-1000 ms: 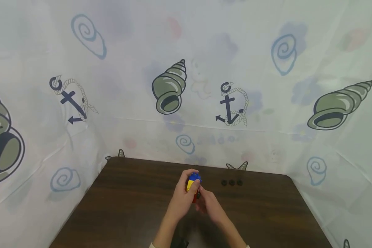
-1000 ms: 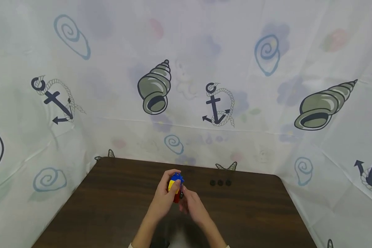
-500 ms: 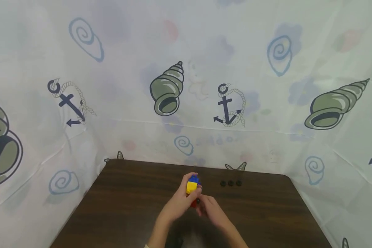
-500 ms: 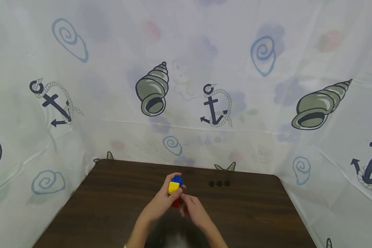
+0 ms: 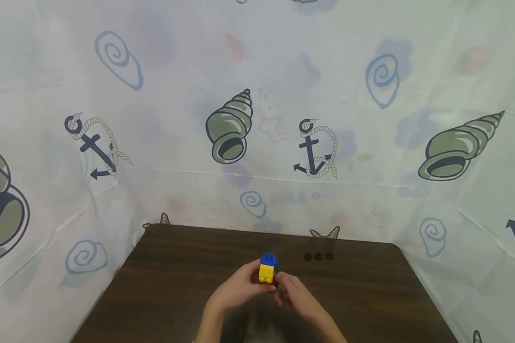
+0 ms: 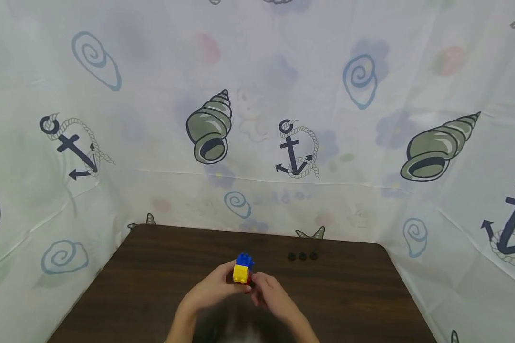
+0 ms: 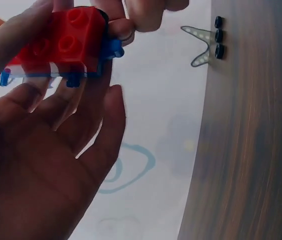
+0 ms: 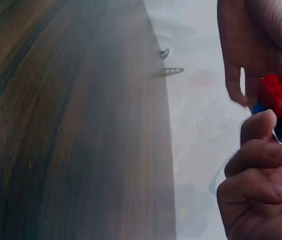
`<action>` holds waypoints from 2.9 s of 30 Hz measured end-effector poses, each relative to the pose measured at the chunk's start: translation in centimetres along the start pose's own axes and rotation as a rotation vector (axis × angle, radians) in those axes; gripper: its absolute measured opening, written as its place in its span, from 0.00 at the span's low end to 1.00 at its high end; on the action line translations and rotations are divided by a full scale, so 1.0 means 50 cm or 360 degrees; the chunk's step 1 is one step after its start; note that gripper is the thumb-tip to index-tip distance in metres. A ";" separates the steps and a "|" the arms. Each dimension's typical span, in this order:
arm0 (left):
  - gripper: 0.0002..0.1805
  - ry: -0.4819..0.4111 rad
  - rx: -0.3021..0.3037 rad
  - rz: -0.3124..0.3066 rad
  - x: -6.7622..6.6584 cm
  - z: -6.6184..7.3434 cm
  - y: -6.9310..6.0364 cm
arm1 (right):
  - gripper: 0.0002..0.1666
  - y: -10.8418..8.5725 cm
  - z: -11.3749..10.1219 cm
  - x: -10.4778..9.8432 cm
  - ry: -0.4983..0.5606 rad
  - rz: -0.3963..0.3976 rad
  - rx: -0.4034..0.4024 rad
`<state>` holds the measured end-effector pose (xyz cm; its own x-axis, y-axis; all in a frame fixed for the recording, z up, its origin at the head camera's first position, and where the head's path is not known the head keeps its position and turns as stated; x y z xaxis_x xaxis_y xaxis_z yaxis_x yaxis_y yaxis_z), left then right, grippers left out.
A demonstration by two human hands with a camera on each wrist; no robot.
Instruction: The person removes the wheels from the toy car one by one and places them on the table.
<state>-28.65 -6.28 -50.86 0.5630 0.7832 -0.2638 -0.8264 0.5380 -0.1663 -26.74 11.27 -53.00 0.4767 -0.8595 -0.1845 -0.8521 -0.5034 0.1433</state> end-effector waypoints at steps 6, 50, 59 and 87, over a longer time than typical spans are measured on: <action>0.20 0.0084 0.0007 0.0043 -0.007 0.001 -0.009 | 0.30 -0.003 -0.004 0.002 0.0008 -0.0122 -0.0024; 0.18 0.0041 -0.0035 -0.0097 0.012 -0.010 0.001 | 0.23 -0.027 0.051 0.004 -0.0060 -0.0077 -0.0194; 0.17 0.0162 -0.0040 -0.0078 0.018 -0.019 0.009 | 0.25 -0.027 0.074 0.002 -0.0110 0.0008 -0.0097; 0.14 0.0291 -0.0027 -0.0090 0.052 -0.005 0.011 | 0.29 -0.060 0.067 0.021 -0.0788 -0.0190 -0.0014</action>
<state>-27.65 -4.03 -51.87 0.5985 0.6813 -0.4214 -0.7943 0.5732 -0.2014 -24.41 12.16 -56.90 0.4089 -0.6519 -0.6386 -0.7951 -0.5979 0.1012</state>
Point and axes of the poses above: each hand's wrist, its own y-axis towards the middle knuckle, its own x-axis out of the palm, z = x × y, the point moved 5 cm from there along y, towards the middle knuckle, and after that the axes turned 13 degrees about -x, right-handed, at the moved point
